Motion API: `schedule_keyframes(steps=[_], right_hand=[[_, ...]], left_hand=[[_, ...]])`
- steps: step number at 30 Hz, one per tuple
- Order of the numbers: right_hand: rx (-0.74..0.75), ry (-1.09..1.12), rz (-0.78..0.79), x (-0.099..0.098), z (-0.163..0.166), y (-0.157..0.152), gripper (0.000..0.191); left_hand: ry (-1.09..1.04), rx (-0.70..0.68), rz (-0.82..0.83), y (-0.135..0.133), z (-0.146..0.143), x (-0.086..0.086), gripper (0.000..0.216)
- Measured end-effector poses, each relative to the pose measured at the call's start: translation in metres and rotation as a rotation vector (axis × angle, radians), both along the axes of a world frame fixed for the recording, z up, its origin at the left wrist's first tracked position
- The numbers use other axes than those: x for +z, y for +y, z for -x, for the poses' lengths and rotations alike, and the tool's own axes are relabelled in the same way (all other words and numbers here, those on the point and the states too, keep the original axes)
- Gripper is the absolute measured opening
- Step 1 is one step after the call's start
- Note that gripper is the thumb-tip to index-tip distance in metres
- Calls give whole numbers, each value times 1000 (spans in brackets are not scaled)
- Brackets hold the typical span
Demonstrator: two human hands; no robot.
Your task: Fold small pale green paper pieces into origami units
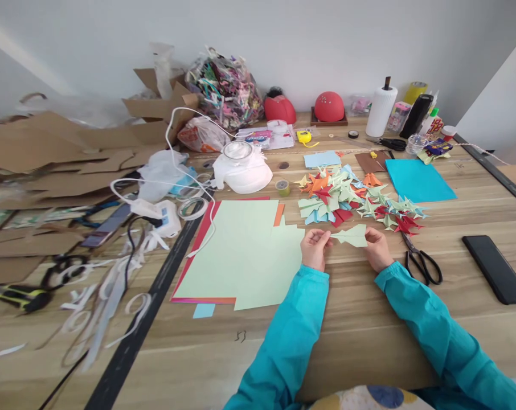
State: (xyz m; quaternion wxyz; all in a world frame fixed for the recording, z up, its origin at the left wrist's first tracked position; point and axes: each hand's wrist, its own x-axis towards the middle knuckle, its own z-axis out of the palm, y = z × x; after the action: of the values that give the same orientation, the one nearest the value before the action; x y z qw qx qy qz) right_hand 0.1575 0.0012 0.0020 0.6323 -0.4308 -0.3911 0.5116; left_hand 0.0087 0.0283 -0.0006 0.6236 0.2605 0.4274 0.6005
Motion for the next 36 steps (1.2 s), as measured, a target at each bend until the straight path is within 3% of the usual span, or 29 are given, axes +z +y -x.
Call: schedule_keyframes(steps=[13, 20, 23, 28, 32, 36], right_hand=[[61, -495, -82, -9, 3, -9, 24], [82, -759, -176, -3, 10, -19, 16], [-39, -814, -199, -1, 13, -21, 13], [-397, -888, -193, 12, 10, -9, 17], [-605, -941, -146, 34, 6, 24, 16], [-693, -1051, -179, 52, 3, 63, 15]], left_hand=[[-46, 135, 15, 2, 2, 0, 30], [-50, 167, 39, 4, 3, 1, 31], [-80, 155, 56, 6, 4, -1, 31], [-117, 139, 90, 7, 6, -4, 28], [-134, 130, 82, 7, 6, -3, 26], [-139, 130, 81, 7, 6, -2, 25]])
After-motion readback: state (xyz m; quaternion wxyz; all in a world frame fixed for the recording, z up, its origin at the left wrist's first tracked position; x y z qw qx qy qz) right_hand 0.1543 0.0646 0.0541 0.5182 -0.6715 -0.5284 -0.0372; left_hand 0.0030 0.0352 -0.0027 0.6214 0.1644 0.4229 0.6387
